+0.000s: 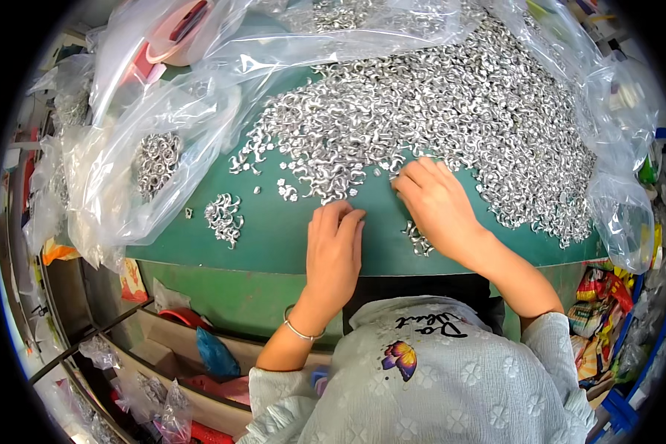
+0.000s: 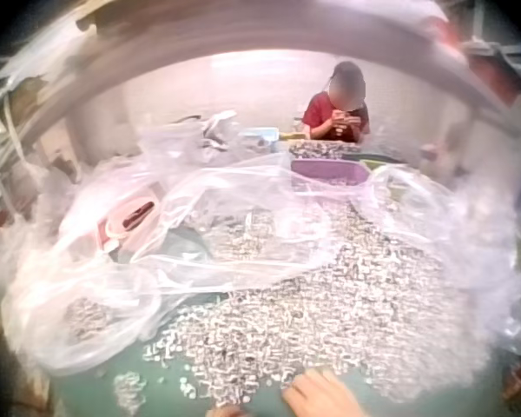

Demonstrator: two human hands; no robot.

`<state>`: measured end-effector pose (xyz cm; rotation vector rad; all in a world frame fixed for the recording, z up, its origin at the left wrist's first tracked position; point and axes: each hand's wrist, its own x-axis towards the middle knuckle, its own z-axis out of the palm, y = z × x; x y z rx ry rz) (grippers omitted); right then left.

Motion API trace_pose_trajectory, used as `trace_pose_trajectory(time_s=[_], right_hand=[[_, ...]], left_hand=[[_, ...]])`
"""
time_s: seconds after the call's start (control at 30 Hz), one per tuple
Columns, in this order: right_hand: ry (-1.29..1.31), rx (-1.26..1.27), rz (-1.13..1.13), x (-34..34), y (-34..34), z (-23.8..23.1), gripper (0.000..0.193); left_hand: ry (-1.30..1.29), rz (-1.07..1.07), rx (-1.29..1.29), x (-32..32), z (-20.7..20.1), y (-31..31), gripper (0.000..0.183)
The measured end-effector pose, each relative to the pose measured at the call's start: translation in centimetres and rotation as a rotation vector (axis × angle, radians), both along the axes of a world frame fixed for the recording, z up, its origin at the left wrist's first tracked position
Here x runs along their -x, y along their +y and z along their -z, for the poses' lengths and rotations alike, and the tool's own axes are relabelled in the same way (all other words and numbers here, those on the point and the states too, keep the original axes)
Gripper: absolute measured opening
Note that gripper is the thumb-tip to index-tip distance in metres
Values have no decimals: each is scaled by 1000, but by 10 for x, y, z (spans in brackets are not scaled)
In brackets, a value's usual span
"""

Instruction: The person sorts a large quantity of small silver metal fasteners on a green workbench by hand, picking them from a central pile and organizing them into smaller groups.

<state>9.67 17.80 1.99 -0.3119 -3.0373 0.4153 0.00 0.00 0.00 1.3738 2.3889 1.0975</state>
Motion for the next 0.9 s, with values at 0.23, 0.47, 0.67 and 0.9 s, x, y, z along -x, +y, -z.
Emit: trace_pose_trajectory(time_s=[0.23, 0.47, 0.67, 0.9], right_hand=[[323, 128, -308, 52, -26, -2, 25], [310, -133, -329, 57, 10, 4, 21], [436, -104, -14, 49, 14, -3, 18], [354, 65, -261, 68, -24, 2, 23]], left_hand=[[86, -155, -66, 10, 3, -24, 20], [63, -250, -100, 18, 4, -39, 17], [137, -252, -47, 21, 1, -46, 21], [130, -295, -84, 26, -3, -35, 22]])
